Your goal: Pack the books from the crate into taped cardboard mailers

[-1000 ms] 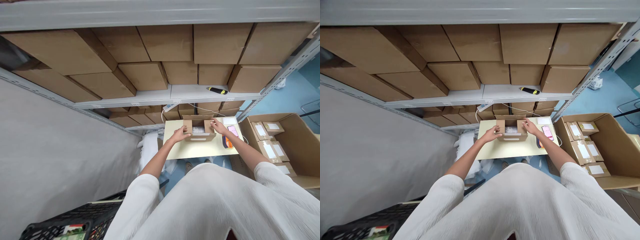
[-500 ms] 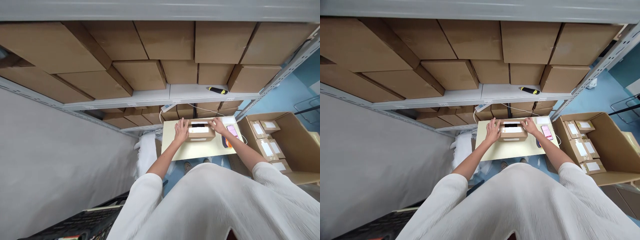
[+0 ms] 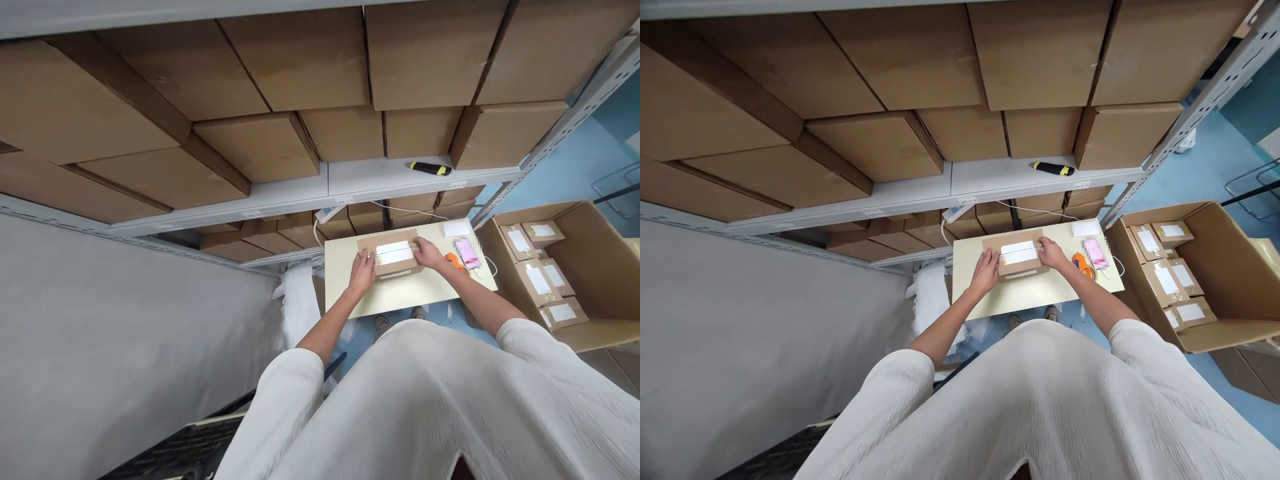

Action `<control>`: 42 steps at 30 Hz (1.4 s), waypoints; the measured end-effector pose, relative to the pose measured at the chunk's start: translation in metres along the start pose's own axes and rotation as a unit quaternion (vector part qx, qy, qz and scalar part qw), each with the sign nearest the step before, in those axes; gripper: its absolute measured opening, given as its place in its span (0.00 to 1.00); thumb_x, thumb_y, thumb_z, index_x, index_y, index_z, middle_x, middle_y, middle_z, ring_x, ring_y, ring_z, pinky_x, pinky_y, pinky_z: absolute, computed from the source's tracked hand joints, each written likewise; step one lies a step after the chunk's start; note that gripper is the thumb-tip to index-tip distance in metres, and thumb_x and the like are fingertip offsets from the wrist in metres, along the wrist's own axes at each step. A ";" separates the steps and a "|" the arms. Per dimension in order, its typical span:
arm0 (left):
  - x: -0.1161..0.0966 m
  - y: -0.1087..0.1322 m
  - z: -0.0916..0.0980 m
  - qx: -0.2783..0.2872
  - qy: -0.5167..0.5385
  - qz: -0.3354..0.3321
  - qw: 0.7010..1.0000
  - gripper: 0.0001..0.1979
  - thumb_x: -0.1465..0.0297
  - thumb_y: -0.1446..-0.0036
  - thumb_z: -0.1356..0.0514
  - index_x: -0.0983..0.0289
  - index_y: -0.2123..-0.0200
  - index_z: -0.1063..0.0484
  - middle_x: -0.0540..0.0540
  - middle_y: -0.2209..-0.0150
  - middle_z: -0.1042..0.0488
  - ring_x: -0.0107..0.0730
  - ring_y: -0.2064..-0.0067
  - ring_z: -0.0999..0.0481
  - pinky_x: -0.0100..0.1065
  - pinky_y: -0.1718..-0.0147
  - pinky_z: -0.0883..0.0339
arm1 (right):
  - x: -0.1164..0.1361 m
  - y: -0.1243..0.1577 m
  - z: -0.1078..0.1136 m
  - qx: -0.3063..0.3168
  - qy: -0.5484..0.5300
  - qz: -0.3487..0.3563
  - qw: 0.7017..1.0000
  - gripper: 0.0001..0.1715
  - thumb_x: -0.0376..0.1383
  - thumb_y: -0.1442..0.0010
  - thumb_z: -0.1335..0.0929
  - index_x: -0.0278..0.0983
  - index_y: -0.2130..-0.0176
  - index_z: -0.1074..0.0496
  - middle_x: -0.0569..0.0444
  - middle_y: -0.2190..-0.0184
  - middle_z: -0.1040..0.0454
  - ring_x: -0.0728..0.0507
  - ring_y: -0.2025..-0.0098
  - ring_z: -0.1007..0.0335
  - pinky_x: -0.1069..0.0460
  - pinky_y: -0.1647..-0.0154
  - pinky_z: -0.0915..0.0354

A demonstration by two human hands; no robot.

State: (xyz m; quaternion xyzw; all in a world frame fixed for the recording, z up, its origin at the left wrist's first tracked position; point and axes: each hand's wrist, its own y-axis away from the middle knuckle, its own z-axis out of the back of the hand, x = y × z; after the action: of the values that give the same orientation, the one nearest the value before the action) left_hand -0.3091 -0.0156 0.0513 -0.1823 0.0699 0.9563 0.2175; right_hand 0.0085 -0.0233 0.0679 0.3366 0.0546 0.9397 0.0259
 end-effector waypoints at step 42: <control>-0.039 -0.008 0.007 0.019 -0.057 -0.009 0.998 0.31 0.64 0.24 0.52 0.63 0.23 0.36 0.70 0.21 0.41 0.58 0.21 0.42 0.64 0.24 0.49 | -0.070 0.057 0.076 -0.070 -0.085 -0.212 0.971 0.18 0.44 0.33 0.33 0.37 0.50 0.22 0.44 0.54 0.16 0.35 0.53 0.20 0.44 0.52 0.28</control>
State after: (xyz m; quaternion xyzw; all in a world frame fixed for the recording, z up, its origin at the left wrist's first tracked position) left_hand -0.2747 -0.0219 0.0717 -0.1236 0.0740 0.9617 0.2334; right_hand 0.1106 -0.0790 0.0889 0.3935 0.0566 0.8822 0.2525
